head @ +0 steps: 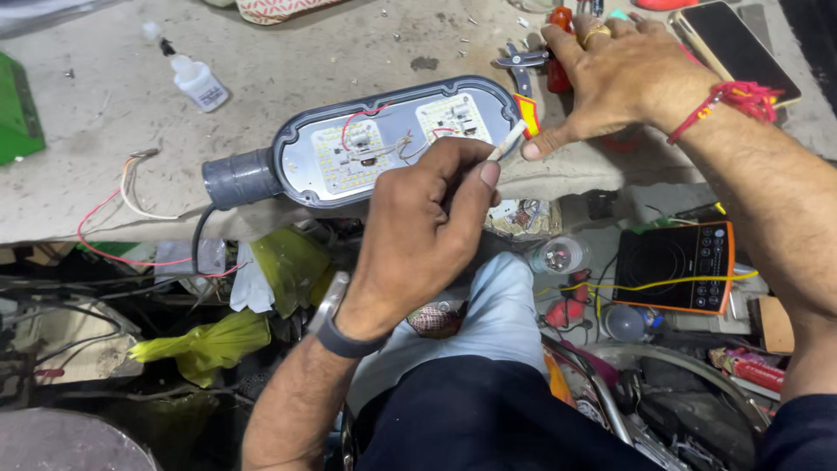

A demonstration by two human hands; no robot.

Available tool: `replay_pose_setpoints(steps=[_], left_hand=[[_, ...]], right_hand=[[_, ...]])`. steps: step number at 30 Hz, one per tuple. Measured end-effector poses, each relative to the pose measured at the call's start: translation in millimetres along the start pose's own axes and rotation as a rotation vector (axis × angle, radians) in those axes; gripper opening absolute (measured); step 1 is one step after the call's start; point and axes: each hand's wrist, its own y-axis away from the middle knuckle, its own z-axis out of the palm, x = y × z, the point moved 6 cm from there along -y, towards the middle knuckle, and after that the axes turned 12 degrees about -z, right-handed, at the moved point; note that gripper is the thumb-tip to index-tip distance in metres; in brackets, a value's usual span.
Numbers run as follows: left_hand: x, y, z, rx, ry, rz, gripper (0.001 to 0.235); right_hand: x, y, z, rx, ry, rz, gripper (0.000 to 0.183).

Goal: The person repairs an LED light fixture by stripping wires, connecting them to the circuit board, and securing the connections. They use pliers, a screwdriver, and soldering tools to complete the wiring and assembly.

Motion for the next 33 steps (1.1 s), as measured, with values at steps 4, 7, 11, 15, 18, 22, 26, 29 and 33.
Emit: replay_pose_setpoints(steps=[4,7,11,15,18,22,26,29,33], left_hand=[[-7.3,-2.4,5.2,0.005,0.036,-0.032,0.021],[-12.6,-3.6,6.4,0.015,0.035,-0.049,0.020],[-14.3,-2.1,4.9,0.014,0.132,0.014,0.019],[-17.3,-0.8,-1.5,0.027,0.171,0.022,0.018],[-20.7,-1.4,-6.2,0.103,0.078,-0.016,0.018],[-19.1,-0.3,-3.9,0.076,0.138,0.011,0.018],[-16.3,3.1,-0.5,0.063,0.106,0.039,0.017],[-14.4,5.5,0.9,0.042,0.101,0.039,0.018],[-14.1,5.2,2.9,0.011,0.095,0.013,0.018]], right_hand=[[6.5,0.1,25.0,-0.121,-0.218,0.125,0.140],[6.7,3.4,14.3,0.014,-0.254,0.139,0.135],[6.5,36.6,-34.4,0.525,-0.198,-0.028,0.091],[-11.6,95.6,-58.7,0.750,-0.871,-0.105,0.049],[-53.2,115.4,-51.6,0.553,-1.256,-0.114,0.059],[-97.1,106.2,-36.5,0.227,-0.962,-0.183,0.075],[-105.5,102.6,-31.5,0.220,-1.029,-0.237,0.080],[-107.2,104.2,-34.2,0.266,-1.038,-0.314,0.078],[-108.0,103.9,-29.5,0.261,-1.046,-0.337,0.076]])
